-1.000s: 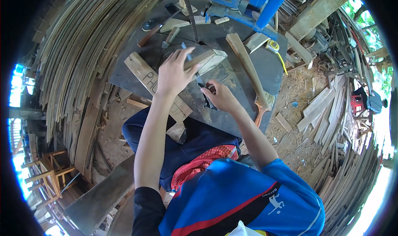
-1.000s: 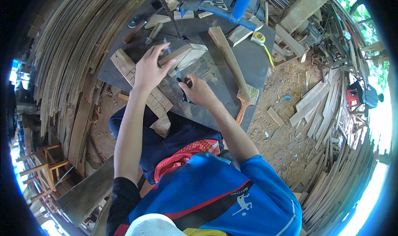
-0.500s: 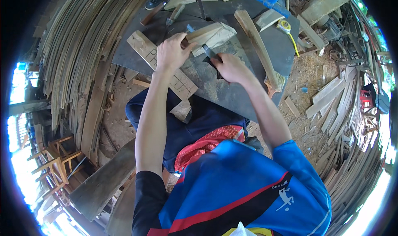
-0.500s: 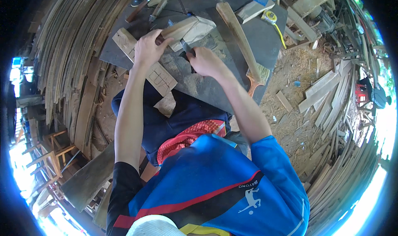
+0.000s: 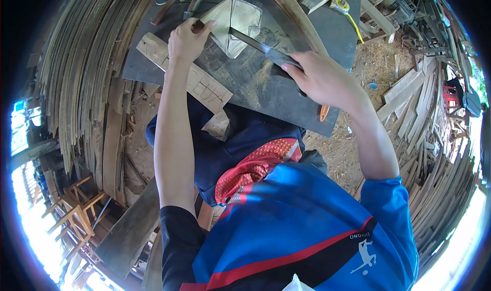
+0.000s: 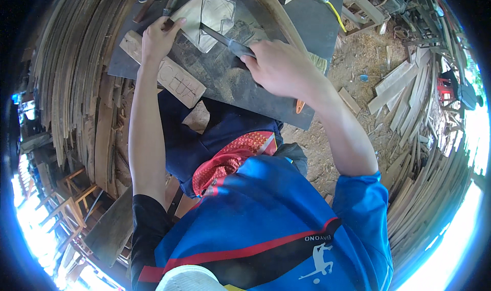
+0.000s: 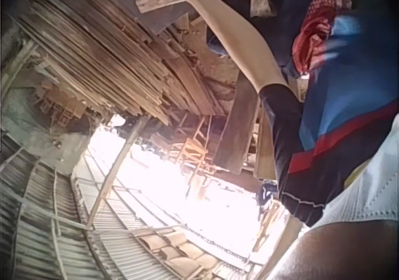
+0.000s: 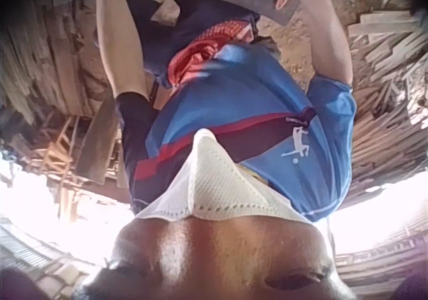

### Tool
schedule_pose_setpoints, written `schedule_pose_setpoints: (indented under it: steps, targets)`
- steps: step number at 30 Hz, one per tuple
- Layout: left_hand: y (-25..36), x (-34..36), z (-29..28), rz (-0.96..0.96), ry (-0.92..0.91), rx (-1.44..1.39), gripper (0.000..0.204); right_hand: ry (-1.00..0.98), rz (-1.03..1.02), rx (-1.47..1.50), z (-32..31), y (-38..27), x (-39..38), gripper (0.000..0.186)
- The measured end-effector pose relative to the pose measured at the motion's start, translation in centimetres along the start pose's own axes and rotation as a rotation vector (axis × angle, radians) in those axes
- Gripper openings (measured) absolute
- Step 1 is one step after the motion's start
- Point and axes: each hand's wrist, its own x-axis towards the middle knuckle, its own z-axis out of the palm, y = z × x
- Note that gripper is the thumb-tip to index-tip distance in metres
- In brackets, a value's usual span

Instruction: The person carves a small wooden block using a chisel and a wooden mallet. They repeatedly strike the chisel to remove wood chips, occasionally pausing to clear debris from the workpiece with their hand.

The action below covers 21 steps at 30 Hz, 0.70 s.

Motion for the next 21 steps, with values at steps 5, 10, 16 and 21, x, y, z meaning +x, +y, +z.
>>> schedule_pose_setpoints:
  steps: [5, 10, 16, 21]
  targets:
    - [-0.7, 0.4, 2.1, -0.101, -0.087, -0.125, 0.061, 0.066, 0.01, -0.095, -1.4, -1.1, -4.2, 0.034]
    - [1.2, -0.9, 3.5, -0.098, -0.107, -0.143, 0.059, 0.013, 0.109, -0.17, -2.3, -2.0, -5.4, 0.034]
    - [2.5, -2.6, 4.1, -0.031, -0.104, -0.081, 0.055, 0.011, 0.128, -0.407, -3.1, -4.9, -7.1, 0.031]
    - [1.8, -2.3, 5.3, -0.148, -0.212, -0.181, 0.053, 0.031, 0.079, -0.451, -3.3, -6.4, -7.2, 0.029]
